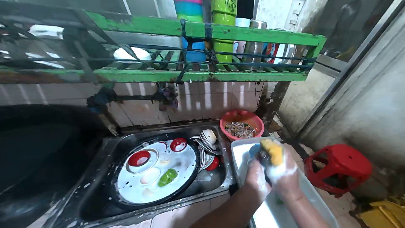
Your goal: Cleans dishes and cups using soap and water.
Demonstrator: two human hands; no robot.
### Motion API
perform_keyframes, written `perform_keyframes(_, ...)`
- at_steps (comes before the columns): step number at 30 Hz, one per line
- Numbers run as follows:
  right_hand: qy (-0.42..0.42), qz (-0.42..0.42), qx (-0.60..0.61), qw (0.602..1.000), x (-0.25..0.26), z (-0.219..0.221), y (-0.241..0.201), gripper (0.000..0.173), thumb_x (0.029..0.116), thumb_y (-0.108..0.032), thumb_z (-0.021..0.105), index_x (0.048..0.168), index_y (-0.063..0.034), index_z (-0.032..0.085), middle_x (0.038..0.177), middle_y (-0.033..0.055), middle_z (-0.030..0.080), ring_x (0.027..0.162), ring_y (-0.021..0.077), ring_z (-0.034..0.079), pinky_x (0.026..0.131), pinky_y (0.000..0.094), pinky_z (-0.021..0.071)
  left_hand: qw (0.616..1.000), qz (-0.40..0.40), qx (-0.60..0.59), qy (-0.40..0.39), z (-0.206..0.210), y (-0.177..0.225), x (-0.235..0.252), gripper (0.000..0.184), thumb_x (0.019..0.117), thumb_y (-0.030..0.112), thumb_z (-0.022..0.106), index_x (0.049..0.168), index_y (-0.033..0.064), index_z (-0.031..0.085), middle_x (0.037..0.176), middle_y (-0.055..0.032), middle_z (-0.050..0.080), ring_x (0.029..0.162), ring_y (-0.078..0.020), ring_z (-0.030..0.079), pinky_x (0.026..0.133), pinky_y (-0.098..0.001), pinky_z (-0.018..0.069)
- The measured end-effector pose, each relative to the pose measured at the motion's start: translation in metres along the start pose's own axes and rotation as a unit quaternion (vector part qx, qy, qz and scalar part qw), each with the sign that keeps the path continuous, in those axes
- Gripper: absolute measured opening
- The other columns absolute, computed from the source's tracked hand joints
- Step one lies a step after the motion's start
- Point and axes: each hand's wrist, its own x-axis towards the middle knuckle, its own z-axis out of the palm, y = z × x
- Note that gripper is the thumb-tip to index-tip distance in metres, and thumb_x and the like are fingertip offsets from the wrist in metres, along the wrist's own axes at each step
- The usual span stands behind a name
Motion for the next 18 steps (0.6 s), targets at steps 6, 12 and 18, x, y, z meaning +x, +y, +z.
perform_keyframes(6,-0.176,0.069,0.019,0.982,-0.045,0.001,0.029,0.048,0.0872,-0.013,0.07,0.133,0.0012,0.065,0.124,0.0188,0.072,0.11,0.0333,0.072,0.095,0.0527,0.0583,0.957,0.16,0.243,0.02,-0.076,0.063,0.025,0.05,0.0994,0.031,0.065,0.145,0.0195,0.048,0.113,-0.0093,0.068,0.094,-0.0201,0.069,0.08,-0.039,0.0592)
perform_keyframes(12,-0.503,0.197,0.006,0.842,-0.041,-0.002,0.027,0.066,0.0923,-0.018,0.069,0.155,-0.0178,0.046,0.162,0.0132,0.041,0.142,0.0346,0.048,0.114,0.0552,0.0429,0.647,0.326,0.639,0.26,-0.162,0.176,0.039,0.065,0.0933,0.02,0.072,0.148,-0.0036,0.046,0.153,-0.0346,0.039,0.142,-0.0476,0.04,0.116,-0.0601,0.0341)
perform_keyframes(18,-0.56,0.078,-0.025,0.824,-0.067,0.012,0.042,0.056,0.1023,-0.018,0.056,0.156,-0.0161,0.043,0.167,0.0095,0.033,0.155,0.036,0.026,0.12,0.0629,0.0263,0.605,0.25,0.756,-0.012,-0.049,0.081,0.083,0.057,0.0952,0.017,0.067,0.148,0.0039,0.05,0.163,-0.0225,0.03,0.148,-0.036,0.036,0.12,-0.0513,0.035)
